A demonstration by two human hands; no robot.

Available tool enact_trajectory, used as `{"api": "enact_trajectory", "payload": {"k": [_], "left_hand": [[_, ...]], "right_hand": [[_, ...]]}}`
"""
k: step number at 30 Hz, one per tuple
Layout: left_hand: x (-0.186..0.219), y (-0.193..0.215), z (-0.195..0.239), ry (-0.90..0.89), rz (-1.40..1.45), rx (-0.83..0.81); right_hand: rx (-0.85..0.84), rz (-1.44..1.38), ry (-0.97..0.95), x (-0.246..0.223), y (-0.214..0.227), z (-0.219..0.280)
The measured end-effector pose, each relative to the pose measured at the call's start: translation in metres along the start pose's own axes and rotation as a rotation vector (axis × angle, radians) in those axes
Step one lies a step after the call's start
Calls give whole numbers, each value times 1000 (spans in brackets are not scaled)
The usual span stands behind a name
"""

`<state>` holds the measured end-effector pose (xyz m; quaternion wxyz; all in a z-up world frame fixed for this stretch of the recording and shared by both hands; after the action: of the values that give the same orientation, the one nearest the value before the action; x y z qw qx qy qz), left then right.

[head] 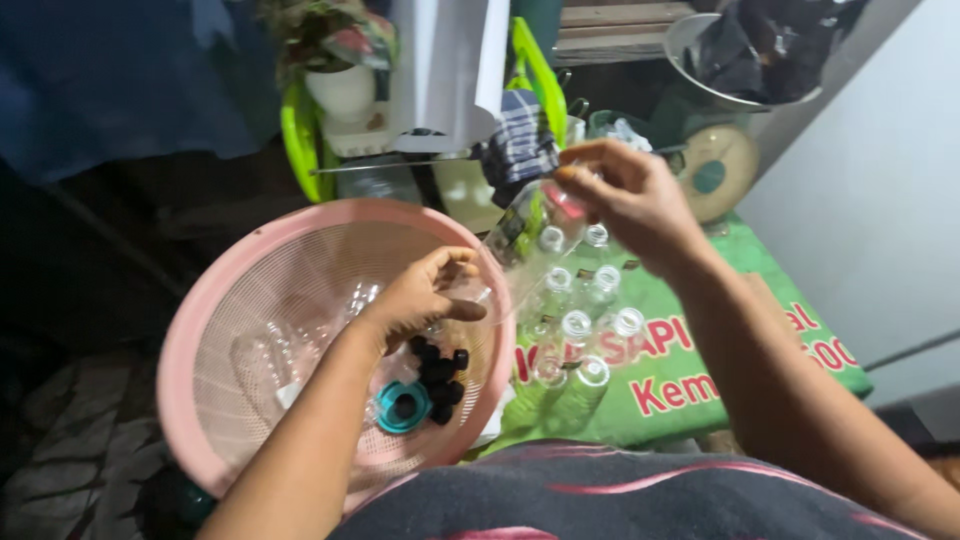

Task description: The person removes plastic bottles from a pink colander and places them on a green table. The person handles the bottles one by one, occasionally wiping them with a white cloth before setting them down.

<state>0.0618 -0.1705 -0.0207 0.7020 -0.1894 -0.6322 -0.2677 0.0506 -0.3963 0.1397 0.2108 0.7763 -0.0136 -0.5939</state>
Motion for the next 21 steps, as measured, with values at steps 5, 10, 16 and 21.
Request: {"api": "enact_trajectory", "payload": {"k": [5,10,16,21], "left_hand": [[20,-39,-40,-112,-66,-79],[32,-85,-83,-175,-177,-135],[37,-131,-123,-210,-171,-233],[38,-149,-145,-197,-235,-230]], "right_hand": [[149,176,-120,-11,65,21],[165,259,-141,-11,109,35],[152,434,-198,5,154,48],[139,533,-364,51,184,52]]}}
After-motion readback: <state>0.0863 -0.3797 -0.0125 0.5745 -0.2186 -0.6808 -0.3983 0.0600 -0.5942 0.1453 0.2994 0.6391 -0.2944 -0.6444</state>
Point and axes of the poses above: each hand's wrist, its own z-axis away from the middle knuckle, its own y-axis out of the back of the hand, x = y × z, the point moved 7 cm from there along -z, towards the middle knuckle, and after that the axes turned 10 degrees about -x, right-handed, at the moved point
